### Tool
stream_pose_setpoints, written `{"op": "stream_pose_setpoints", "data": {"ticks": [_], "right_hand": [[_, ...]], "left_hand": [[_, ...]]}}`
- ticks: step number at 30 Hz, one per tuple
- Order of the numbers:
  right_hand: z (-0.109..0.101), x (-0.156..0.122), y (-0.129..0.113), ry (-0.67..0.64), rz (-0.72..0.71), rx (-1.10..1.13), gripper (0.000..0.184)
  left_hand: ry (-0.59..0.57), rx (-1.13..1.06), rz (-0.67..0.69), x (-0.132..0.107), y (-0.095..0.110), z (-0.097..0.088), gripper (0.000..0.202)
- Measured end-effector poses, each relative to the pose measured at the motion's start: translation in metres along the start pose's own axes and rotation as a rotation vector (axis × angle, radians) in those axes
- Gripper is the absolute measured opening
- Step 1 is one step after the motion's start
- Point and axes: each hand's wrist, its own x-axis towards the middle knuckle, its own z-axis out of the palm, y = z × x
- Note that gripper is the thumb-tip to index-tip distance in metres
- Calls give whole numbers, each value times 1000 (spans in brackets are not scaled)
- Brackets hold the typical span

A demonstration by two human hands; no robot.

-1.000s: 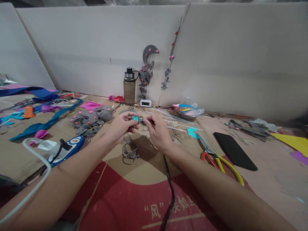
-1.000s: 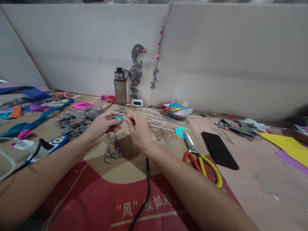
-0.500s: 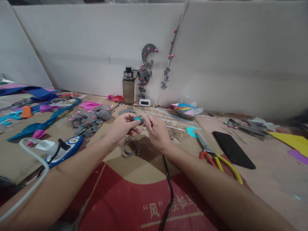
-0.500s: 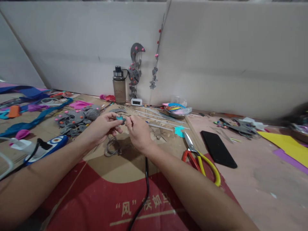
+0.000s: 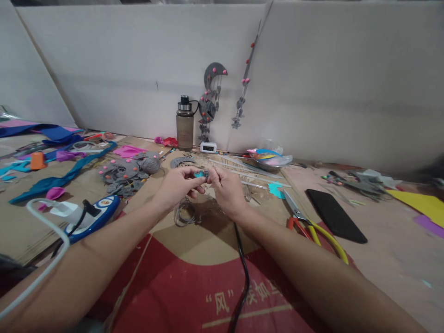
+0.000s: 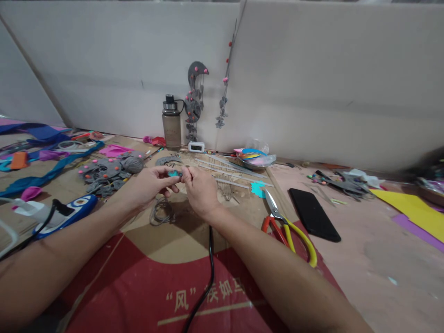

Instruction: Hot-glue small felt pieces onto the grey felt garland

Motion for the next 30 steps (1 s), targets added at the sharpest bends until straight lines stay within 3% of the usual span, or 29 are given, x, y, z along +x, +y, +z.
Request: {"op": "stream_pose_setpoints", "data": {"ticks": [22,30], "right_hand": [[-3,-1,0,-22,-97,-174,44],[-5,-3,-7,-53,-71,-177,43]], "left_hand": [[42,253,94,-6,4,1,21],[121,278,111,-10,6,8,14]]}}
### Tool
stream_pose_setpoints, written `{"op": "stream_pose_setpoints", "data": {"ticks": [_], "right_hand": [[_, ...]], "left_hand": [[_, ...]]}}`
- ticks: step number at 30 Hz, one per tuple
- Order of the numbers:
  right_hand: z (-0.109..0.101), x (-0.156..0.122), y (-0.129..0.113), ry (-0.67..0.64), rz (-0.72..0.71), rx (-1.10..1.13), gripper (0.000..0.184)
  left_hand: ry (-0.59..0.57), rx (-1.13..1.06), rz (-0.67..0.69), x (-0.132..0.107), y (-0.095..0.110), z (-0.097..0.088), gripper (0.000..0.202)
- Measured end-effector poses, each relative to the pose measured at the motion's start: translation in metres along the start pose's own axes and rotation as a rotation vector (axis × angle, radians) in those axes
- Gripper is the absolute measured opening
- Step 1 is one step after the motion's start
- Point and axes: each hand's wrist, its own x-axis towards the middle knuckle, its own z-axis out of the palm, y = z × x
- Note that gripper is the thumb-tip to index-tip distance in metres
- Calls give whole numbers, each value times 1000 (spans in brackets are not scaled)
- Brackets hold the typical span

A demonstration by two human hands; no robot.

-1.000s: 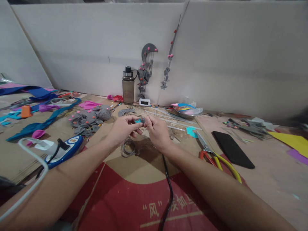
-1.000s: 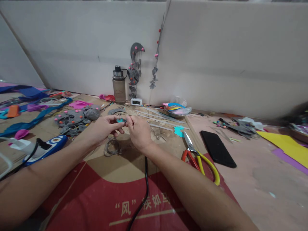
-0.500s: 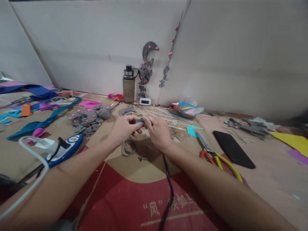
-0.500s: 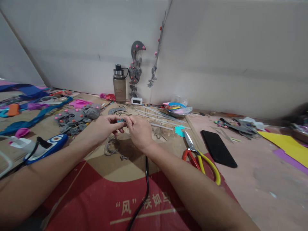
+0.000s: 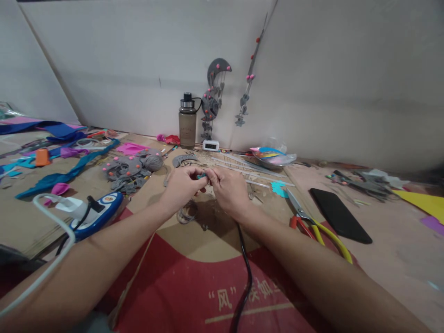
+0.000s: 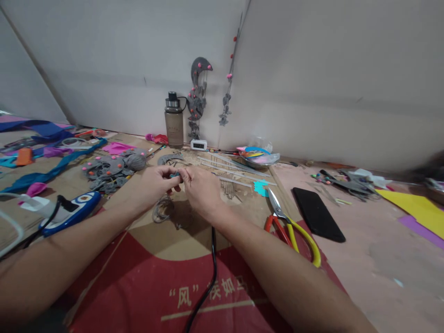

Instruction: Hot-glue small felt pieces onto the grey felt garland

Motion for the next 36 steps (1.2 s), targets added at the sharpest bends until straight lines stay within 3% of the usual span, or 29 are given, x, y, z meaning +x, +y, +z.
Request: {"op": "stream_pose_setpoints", "data": {"ticks": [5,14,18,29,36], "right_hand": [[1,1,-3,-44,-66,253,46],[11,0,-3,29,90,467,19],[15,1,0,60,121,567,16],[9,5,5,88,152,523,14],[10,0,2,80,-6,381,12]], "left_hand": [[58,-91,-32,3,-4,-1,11],[133,-311,-89,9,-11,-4,13],[86,-458,-110,9,-11,-2,17],[-89,-543,-152,9,-7,-1,29],[-31,-344,-130,9,-8,-5,26]]}}
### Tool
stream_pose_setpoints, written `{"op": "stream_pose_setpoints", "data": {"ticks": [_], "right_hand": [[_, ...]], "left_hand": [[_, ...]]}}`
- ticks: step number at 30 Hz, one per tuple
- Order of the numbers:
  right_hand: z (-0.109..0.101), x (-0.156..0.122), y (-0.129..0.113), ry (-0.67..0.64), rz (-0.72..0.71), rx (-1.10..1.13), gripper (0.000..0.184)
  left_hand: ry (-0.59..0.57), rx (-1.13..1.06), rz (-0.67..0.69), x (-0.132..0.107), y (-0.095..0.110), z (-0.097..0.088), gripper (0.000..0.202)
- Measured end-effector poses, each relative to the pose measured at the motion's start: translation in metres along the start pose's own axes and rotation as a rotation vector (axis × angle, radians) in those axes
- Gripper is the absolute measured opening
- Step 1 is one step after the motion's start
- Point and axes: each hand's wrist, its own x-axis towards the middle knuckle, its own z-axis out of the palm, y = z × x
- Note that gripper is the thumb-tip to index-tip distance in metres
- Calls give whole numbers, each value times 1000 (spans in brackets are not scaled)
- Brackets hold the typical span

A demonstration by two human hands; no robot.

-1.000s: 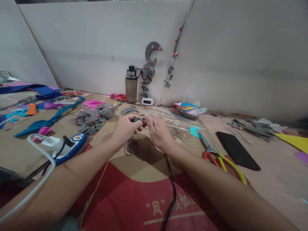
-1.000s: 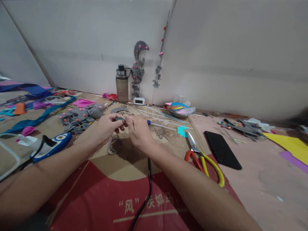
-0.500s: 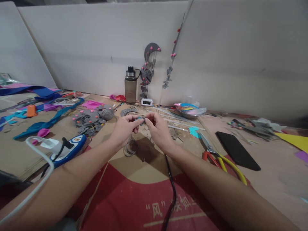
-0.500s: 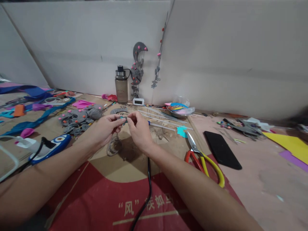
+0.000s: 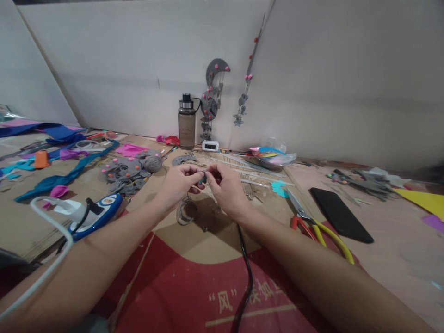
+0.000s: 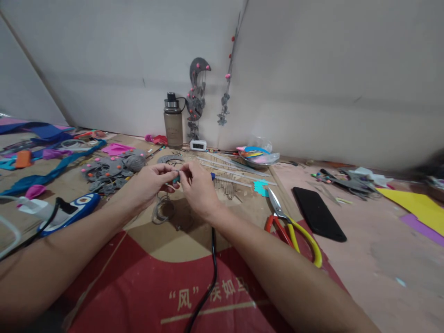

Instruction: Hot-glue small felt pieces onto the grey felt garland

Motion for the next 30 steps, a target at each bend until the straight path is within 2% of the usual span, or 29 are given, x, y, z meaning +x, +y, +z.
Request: {"op": "stream_pose_setpoints", "data": {"ticks": [8,16,22,30], "right_hand": [[2,0,0,-20,39,82,15],[0,5,7,-2,142,136,12],[-1,4,6,3,138,150,10],[0,1,6,29,11,-15,6]], "left_hand": [[66,56,75,6,-10,-4,21],[-54,-117,-31,6,-8,-1,30],[-105,-136,-48,7,-7,-4,29],[49,-18,27,9,-13,-2,19]]}}
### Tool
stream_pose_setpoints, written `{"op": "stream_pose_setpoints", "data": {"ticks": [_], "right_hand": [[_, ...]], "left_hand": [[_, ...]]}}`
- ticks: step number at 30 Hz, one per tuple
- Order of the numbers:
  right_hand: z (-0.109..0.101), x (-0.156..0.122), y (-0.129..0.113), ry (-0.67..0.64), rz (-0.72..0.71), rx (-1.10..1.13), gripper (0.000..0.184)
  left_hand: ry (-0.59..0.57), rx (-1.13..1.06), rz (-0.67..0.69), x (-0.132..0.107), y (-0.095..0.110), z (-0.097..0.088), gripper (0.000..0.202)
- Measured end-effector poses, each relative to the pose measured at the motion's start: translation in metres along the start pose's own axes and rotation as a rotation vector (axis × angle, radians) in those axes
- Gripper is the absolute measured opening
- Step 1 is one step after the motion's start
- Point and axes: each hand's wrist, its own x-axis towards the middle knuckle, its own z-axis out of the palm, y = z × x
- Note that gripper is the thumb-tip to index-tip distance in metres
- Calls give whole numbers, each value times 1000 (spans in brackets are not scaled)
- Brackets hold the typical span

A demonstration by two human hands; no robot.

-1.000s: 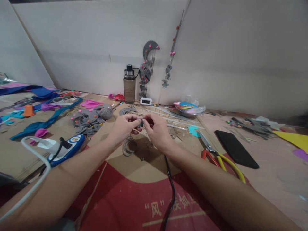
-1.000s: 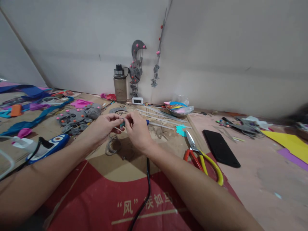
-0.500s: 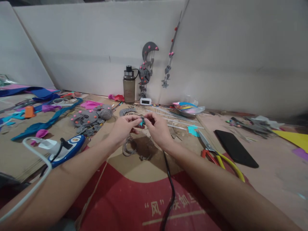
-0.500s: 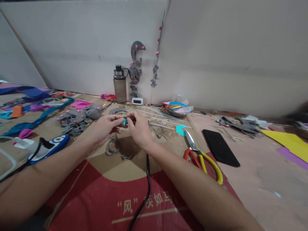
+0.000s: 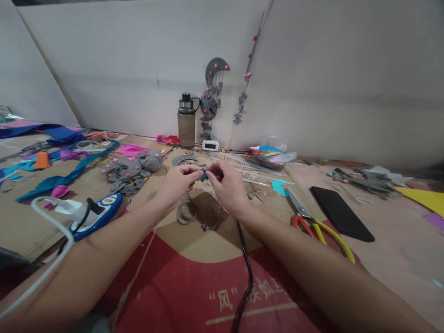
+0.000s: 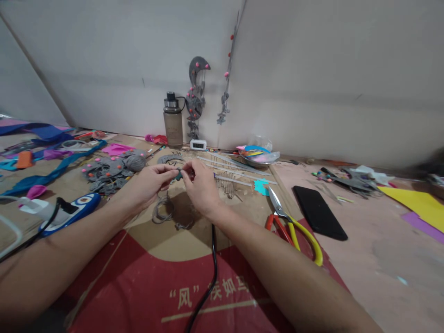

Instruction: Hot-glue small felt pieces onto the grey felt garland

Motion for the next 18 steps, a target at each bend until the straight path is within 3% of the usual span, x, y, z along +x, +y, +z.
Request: {"op": "stream_pose_setpoints", "data": {"ticks": [6,18], "right_hand": [[-2,-2,-6,22,-145,-74,9],[-2,-2,0,34,-261,-121,15]], "left_hand": [[-18,-121,-18,-3,5,5,16],[-50,-285,-83,-4,9,3,16]]}}
